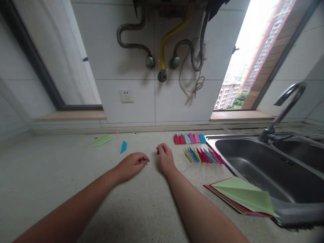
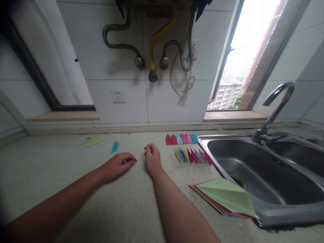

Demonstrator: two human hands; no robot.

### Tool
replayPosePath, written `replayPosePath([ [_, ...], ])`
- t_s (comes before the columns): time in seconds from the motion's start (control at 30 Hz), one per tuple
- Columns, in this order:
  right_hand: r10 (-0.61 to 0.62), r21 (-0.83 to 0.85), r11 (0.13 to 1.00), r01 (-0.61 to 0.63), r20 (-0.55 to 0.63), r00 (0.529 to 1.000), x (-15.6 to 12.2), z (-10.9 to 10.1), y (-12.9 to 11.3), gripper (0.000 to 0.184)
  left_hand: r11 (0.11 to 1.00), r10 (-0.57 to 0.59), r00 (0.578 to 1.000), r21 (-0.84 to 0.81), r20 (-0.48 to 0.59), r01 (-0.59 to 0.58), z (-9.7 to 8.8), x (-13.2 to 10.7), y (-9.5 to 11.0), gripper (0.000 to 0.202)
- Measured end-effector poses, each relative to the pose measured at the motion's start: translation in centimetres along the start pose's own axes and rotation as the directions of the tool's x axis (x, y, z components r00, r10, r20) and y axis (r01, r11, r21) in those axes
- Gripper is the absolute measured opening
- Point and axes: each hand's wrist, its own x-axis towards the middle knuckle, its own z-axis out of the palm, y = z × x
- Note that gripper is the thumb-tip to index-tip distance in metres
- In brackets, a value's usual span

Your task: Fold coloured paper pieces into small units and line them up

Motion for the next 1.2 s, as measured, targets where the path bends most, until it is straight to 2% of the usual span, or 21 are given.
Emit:
replayPosePath([
  [0.03,-0.025,-0.066,0.997,0.032,0.103,0.994,-0.4,0.2,-0.2,0.019,1.000,0.021,1.000,0.011,0.004,-0.021,0.0,-1.3,-0.4,0.021],
  [0.1,-0.048,-0.194,0.974,0.115,0.323,0.945,-1.0,0.4,-0.4,0.020,0.998,0.057,0.998,0.034,-0.041,-0.055,0.0,-2.9,-1.2,0.020],
  [0.17,-0.047,-0.309,0.928,0.206,0.453,0.891,-1.4,0.6,-0.6,0.019,0.996,0.087,0.995,0.042,-0.050,-0.085,0.0,-3.6,-1.8,0.022],
  [0.23,-0.035,-0.380,0.891,0.250,0.490,0.871,-1.5,0.6,-0.7,0.019,0.989,0.129,0.991,0.071,-0.028,-0.126,0.1,-3.6,-2.0,0.022],
  [0.43,0.001,-0.451,0.853,0.263,0.505,0.863,-1.4,0.7,-1.1,0.021,0.959,0.195,0.981,0.206,0.017,-0.194,-0.7,-2.7,-2.6,0.022],
  [0.5,0.018,-0.463,0.847,0.260,0.513,0.858,-1.4,0.8,-1.2,0.021,0.961,0.176,0.982,0.229,-0.074,-0.155,-1.6,-2.1,-3.7,0.021],
  [0.53,0.026,-0.470,0.845,0.255,0.513,0.858,-1.3,0.8,-1.3,0.021,0.971,0.135,0.977,0.220,-0.166,-0.096,-2.3,-1.8,-4.6,0.021],
  [0.57,0.036,-0.478,0.842,0.250,0.513,0.858,-1.3,0.8,-1.4,0.022,0.983,0.063,0.954,0.184,-0.292,-0.009,-3.0,-1.5,-5.7,0.021],
  [0.63,0.053,-0.489,0.839,0.240,0.512,0.858,-1.3,0.8,-1.4,0.022,0.982,-0.135,0.856,0.051,-0.499,0.184,-4.6,-0.9,-8.2,0.023],
  [0.7,0.067,-0.495,0.837,0.233,0.515,0.854,-1.3,0.8,-1.4,0.023,0.959,-0.235,0.771,-0.011,-0.592,0.283,-6.0,-0.6,-10.9,0.025],
  [0.73,0.074,-0.497,0.837,0.229,0.517,0.853,-1.3,0.9,-1.4,0.023,0.951,-0.251,0.747,-0.013,-0.615,0.310,-6.4,-0.6,-12.1,0.025],
  [0.77,0.079,-0.498,0.838,0.224,0.516,0.853,-1.2,0.9,-1.4,0.023,0.947,-0.260,0.742,-0.012,-0.618,0.322,-6.7,-0.7,-13.0,0.027],
  [0.87,0.091,-0.502,0.840,0.207,0.507,0.857,-1.2,1.0,-1.2,0.023,0.940,-0.254,0.780,0.044,-0.572,0.339,-6.4,-0.9,-14.4,0.036],
  [1.03,0.103,-0.510,0.834,0.209,0.517,0.850,-1.1,1.2,-1.1,0.024,0.914,-0.199,0.883,0.244,-0.425,0.324,-5.4,-1.0,-13.5,0.053],
  [1.1,0.107,-0.518,0.829,0.210,0.517,0.849,-1.1,1.2,-1.2,0.024,0.913,-0.187,0.913,0.277,-0.364,0.298,-5.4,-1.0,-13.0,0.050],
  [1.2,0.103,-0.522,0.825,0.215,0.515,0.851,-1.2,1.2,-1.2,0.024,0.917,-0.183,0.936,0.292,-0.301,0.273,-5.5,-1.0,-12.5,0.040],
])
